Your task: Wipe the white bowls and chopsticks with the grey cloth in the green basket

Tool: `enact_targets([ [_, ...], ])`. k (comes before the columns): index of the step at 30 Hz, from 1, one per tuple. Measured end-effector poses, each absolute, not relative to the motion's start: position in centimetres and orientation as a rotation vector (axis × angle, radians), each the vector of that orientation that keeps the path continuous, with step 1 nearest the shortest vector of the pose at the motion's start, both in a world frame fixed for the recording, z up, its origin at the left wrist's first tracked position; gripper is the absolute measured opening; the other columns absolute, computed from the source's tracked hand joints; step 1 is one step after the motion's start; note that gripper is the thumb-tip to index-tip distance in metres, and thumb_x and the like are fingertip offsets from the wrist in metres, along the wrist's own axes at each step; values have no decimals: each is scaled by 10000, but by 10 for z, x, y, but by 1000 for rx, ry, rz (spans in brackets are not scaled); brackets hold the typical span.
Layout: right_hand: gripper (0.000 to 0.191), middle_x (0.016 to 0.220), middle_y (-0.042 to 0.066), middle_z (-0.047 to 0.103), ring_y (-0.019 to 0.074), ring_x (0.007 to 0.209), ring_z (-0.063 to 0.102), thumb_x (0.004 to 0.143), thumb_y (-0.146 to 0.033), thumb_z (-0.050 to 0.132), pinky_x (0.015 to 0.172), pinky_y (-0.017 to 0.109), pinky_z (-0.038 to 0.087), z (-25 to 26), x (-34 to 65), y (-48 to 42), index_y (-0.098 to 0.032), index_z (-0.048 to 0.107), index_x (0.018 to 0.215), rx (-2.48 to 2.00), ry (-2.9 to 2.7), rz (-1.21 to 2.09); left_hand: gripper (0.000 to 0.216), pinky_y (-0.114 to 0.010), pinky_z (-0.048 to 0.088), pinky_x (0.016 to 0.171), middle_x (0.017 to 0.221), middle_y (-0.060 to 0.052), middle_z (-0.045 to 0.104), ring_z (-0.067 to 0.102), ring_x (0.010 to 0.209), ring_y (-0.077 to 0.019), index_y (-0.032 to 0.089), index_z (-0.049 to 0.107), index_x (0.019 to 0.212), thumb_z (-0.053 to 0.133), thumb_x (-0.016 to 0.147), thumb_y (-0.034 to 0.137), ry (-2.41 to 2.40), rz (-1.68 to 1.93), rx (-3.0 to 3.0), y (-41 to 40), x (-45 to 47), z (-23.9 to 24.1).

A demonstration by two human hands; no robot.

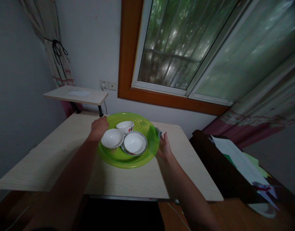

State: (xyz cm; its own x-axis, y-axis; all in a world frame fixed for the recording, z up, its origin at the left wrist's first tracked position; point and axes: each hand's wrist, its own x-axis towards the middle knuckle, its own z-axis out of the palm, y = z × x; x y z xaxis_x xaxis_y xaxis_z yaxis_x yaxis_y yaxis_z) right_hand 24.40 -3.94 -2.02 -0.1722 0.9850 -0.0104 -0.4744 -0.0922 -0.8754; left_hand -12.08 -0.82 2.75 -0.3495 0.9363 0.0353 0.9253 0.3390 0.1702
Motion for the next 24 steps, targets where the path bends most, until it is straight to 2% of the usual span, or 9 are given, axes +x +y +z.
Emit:
enact_targets([
  [3, 560, 1470, -17, 673, 286, 1432, 574, 924, -802, 509, 1179, 562, 469, -36, 245, -63, -429, 677, 1307, -717, -854, 1548, 454, -406, 564, 898, 1248, -242, 738, 720, 1152, -365, 132, 646, 1359, 460, 978, 293, 2525, 249, 1738, -9, -120, 28],
  [10, 407, 1389, -63, 727, 214, 1424, 583, 984, -665, 562, 1251, 483, 412, -56, 249, -74, -429, 703, 1284, -557, -617, 1674, 454, -406, 569, 901, 1233, -252, 741, 725, 1143, -368, 118, 664, 1343, 453, 981, 291, 2511, 272, 1776, -8, -125, 21],
  [14, 428, 1322, -43, 764, 246, 1389, 619, 975, -682, 562, 1247, 508, 418, -41, 248, -48, -397, 713, 1255, -551, -624, 1704, 441, -413, 565, 898, 1234, -252, 743, 727, 1134, -384, 131, 680, 1333, 511, 969, 314, 2504, 320, 1766, -4, -128, 17],
  [18, 419, 1233, -16, 802, 269, 1277, 700, 972, -656, 577, 1184, 523, 484, -22, 247, -9, -363, 695, 1247, -632, -739, 1716, 447, -450, 562, 887, 1201, -272, 744, 730, 1101, -412, 121, 683, 1322, 544, 953, 331, 2490, 352, 1771, -3, -129, 16],
  [24, 394, 1065, 39, 840, 265, 1006, 802, 946, -475, 662, 1075, 472, 567, -3, 245, 41, -264, 692, 1277, -783, -964, 1833, 442, -500, 555, 885, 1194, -301, 729, 728, 1081, -434, 96, 669, 1323, 547, 957, 312, 2486, 392, 1761, -8, -126, 17],
])
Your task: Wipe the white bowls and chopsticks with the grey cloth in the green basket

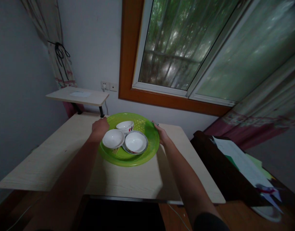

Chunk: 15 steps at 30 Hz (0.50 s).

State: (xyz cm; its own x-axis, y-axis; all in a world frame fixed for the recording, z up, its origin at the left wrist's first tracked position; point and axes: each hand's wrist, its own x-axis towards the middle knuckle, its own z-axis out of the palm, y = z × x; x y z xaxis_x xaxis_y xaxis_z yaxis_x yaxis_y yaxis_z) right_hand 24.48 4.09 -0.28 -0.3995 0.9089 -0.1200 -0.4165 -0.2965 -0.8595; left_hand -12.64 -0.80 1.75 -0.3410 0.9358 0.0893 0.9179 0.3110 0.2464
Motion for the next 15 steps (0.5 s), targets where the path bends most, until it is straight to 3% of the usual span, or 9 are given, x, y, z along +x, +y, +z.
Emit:
enact_targets([
  [4, 366, 894, 56, 842, 274, 811, 816, 948, -455, 642, 992, 483, 607, 0, 242, 54, -235, 720, 1230, -968, -925, 1921, 425, -513, 555, 888, 1210, -301, 722, 719, 1106, -434, 86, 662, 1311, 467, 977, 261, 2509, 381, 1734, -11, -123, 19],
  [7, 359, 848, 57, 837, 278, 778, 813, 974, -469, 576, 984, 486, 614, -2, 241, 54, -230, 736, 1190, -1025, -850, 1878, 424, -493, 553, 905, 1215, -291, 723, 716, 1126, -422, 93, 652, 1322, 471, 976, 258, 2521, 360, 1723, -11, -121, 20],
  [11, 375, 859, 54, 839, 270, 888, 817, 1002, -451, 488, 1075, 468, 573, -11, 241, 37, -220, 753, 1132, -1004, -716, 1792, 443, -486, 557, 900, 1224, -302, 713, 712, 1137, -422, 76, 633, 1345, 431, 986, 239, 2532, 328, 1720, -12, -120, 21],
  [15, 427, 998, 68, 844, 300, 1161, 760, 998, -498, 451, 1171, 513, 499, -24, 238, 0, -232, 768, 1105, -829, -691, 1805, 434, -464, 556, 910, 1208, -292, 719, 715, 1136, -406, 70, 619, 1350, 437, 1001, 251, 2556, 332, 1714, -16, -118, 22],
])
